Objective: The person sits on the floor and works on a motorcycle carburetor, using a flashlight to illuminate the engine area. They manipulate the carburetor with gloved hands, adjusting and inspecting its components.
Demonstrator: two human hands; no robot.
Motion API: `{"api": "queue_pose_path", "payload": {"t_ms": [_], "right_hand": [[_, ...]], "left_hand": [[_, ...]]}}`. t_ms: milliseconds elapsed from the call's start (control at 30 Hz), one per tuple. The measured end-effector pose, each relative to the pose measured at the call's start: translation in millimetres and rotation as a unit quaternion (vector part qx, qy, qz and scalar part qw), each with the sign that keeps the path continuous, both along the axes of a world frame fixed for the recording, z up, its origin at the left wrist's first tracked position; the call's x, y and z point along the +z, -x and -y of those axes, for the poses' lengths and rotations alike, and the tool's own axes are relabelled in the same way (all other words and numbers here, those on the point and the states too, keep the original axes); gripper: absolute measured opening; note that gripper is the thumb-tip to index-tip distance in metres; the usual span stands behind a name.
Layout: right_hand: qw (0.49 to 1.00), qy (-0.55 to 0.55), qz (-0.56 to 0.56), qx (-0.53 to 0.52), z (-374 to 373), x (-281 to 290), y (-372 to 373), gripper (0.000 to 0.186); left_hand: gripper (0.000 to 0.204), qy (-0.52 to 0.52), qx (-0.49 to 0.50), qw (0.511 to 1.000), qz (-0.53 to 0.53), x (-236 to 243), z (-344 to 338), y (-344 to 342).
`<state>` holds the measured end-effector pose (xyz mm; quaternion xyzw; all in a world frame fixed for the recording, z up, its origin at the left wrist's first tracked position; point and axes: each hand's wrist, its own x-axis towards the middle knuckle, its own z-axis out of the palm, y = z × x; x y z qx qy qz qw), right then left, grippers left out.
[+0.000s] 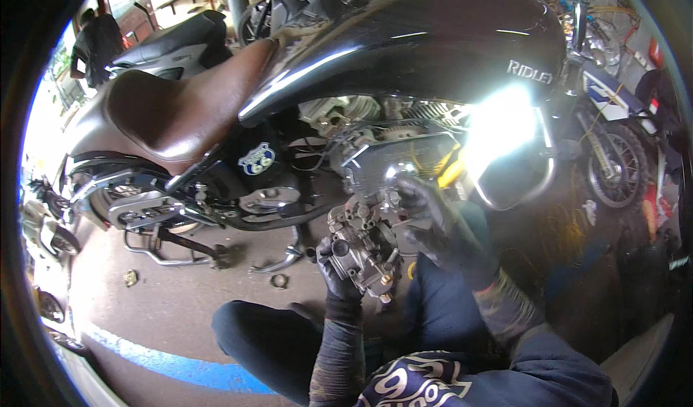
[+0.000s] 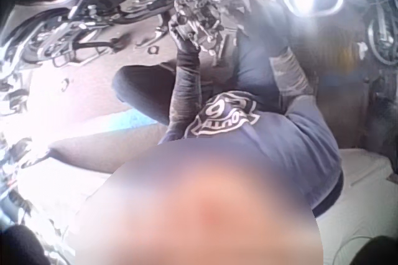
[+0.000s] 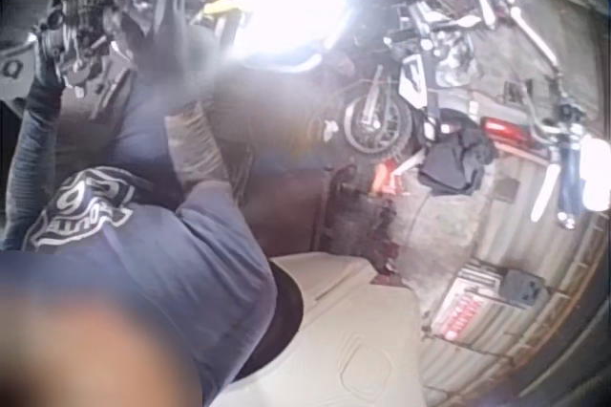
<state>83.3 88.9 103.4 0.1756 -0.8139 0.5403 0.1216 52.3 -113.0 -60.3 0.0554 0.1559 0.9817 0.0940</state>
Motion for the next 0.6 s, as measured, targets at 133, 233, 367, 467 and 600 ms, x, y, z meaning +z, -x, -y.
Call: {"api": "queue_pose_path", "payload": {"t_ms": [133, 233, 367, 467, 600], "right_hand": [[0.926, 0.302, 0.213, 0.079, 47.8, -49.9, -25.8, 0.1], [0.97, 0.183, 0.137, 0.088, 61.5, -75.8, -26.9, 0.109], [0.909, 0.345, 0.2, 0.118, 62.6, -85.9, -26.9, 0.11], [0.93, 0.303, 0.202, 0.054, 60.7, -83.3, -28.9, 0.1], [0.894, 0.379, 0.232, 0.063, 53.0, -79.6, -32.5, 0.091]], "left_hand": [[0.064, 0.05, 0.024, 0.994, 0.096, -8.0, 25.3, 5.2], [0.063, 0.034, 0.012, 0.999, 0.02, -12.5, 33.9, -4.2], [0.064, 0.182, 0.113, 0.977, 0.006, -19.0, 27.6, -8.4], [0.063, 0.187, 0.055, 0.98, -0.045, -17.6, 27.3, -7.8], [0.05, 0.468, 0.084, 0.854, -0.211, -4.8, 32.9, -4.5]]}}
